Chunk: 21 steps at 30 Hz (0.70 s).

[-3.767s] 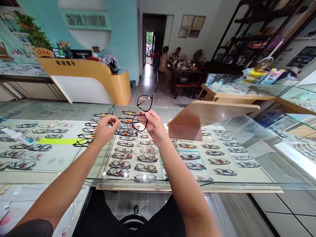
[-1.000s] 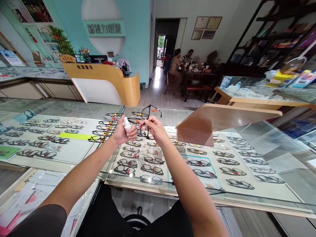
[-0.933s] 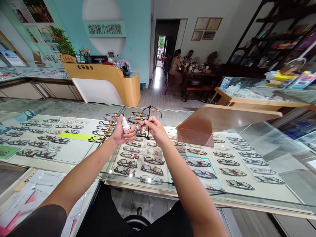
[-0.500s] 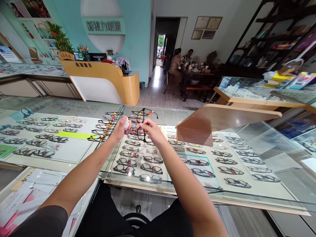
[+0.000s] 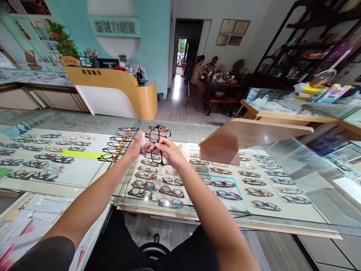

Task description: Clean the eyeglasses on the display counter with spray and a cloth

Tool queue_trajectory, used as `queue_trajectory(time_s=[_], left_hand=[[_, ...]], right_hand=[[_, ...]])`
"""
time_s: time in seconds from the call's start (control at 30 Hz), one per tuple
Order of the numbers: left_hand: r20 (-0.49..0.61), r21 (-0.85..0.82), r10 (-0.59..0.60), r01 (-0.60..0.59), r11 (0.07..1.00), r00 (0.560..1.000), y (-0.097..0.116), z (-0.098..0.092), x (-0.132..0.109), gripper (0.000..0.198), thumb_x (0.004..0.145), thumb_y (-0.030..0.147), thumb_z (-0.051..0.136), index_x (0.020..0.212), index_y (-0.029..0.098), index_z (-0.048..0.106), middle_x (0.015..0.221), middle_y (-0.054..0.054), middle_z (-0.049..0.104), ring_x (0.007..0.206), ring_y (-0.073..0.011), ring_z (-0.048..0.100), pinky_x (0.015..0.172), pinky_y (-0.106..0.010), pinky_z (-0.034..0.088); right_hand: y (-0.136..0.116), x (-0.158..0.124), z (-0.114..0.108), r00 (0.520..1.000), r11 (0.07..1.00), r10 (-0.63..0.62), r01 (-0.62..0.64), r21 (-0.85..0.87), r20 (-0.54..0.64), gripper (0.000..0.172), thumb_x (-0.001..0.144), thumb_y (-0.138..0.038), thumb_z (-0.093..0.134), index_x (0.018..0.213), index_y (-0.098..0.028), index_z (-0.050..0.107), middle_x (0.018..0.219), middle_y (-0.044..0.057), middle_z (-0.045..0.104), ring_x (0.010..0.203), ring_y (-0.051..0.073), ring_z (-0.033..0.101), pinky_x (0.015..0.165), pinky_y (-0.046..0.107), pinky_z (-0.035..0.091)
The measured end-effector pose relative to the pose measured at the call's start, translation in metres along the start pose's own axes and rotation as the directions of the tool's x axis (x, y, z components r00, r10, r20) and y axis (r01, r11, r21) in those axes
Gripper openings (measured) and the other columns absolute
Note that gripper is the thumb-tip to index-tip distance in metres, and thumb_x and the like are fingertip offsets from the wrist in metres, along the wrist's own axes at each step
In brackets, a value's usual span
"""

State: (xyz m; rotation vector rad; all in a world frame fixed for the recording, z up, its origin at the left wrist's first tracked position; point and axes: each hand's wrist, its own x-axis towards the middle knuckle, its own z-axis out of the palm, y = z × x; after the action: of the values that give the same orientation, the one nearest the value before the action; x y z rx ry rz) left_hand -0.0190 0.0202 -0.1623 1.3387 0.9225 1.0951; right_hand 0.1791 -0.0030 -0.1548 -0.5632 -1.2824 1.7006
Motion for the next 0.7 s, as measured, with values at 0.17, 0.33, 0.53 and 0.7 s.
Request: queue_trajectory(time_s=[0.17, 0.33, 0.53, 0.7], left_hand=[[0.045, 0.120, 0.018, -0.023, 0.992, 0.999, 0.003, 0.001, -0.004, 0.089, 0.084, 0.108, 0.038, 0.053, 0.025, 0.047, 0.040, 0.002, 0.036, 0.038, -0.0105, 0.032, 0.045, -0.030, 0.027], [0.165, 0.422, 0.009, -0.079, 0.903, 0.986, -0.002, 0.006, -0.010, 0.086, 0.088, 0.098, 0.049, 0.045, 0.023, 0.046, 0.041, -0.001, 0.041, 0.042, -0.0108, 0.035, 0.049, -0.032, 0.024], [-0.095, 0.027, 0.107, -0.105, 0.994, 0.990, 0.009, -0.019, 0.004, 0.086, 0.082, 0.108, 0.040, 0.059, 0.025, 0.050, 0.048, 0.002, 0.043, 0.044, -0.0130, 0.043, 0.051, -0.030, 0.039], [-0.731, 0.161, 0.344, -0.341, 0.926, 0.590, 0.014, -0.099, 0.023, 0.050, 0.096, 0.073, 0.063, 0.085, 0.027, 0.048, 0.073, 0.002, 0.055, 0.067, -0.0166, 0.056, 0.071, -0.030, 0.050]], right_hand=[[0.001, 0.005, -0.008, 0.998, 0.993, -0.022, 0.028, 0.114, -0.055, 0.049, 0.079, -0.053, 0.100, 0.085, -0.025, 0.060, 0.092, 0.002, 0.082, 0.085, 0.019, 0.077, 0.074, 0.029, 0.059], [0.003, 0.008, -0.015, 0.993, 0.982, -0.048, 0.067, 0.174, -0.111, 0.047, 0.079, -0.048, 0.102, 0.085, -0.024, 0.062, 0.094, 0.001, 0.083, 0.081, 0.015, 0.077, 0.072, 0.025, 0.062], [0.000, 0.006, -0.014, 0.993, 0.980, -0.057, 0.075, 0.185, -0.100, 0.047, 0.081, -0.048, 0.100, 0.085, -0.024, 0.060, 0.093, 0.002, 0.083, 0.094, 0.020, 0.083, 0.072, 0.025, 0.064], [-0.007, 0.004, -0.016, 0.992, 0.980, -0.059, 0.079, 0.181, -0.112, 0.041, 0.086, -0.044, 0.096, 0.086, -0.025, 0.060, 0.096, 0.003, 0.084, 0.095, 0.019, 0.083, 0.076, 0.026, 0.067]])
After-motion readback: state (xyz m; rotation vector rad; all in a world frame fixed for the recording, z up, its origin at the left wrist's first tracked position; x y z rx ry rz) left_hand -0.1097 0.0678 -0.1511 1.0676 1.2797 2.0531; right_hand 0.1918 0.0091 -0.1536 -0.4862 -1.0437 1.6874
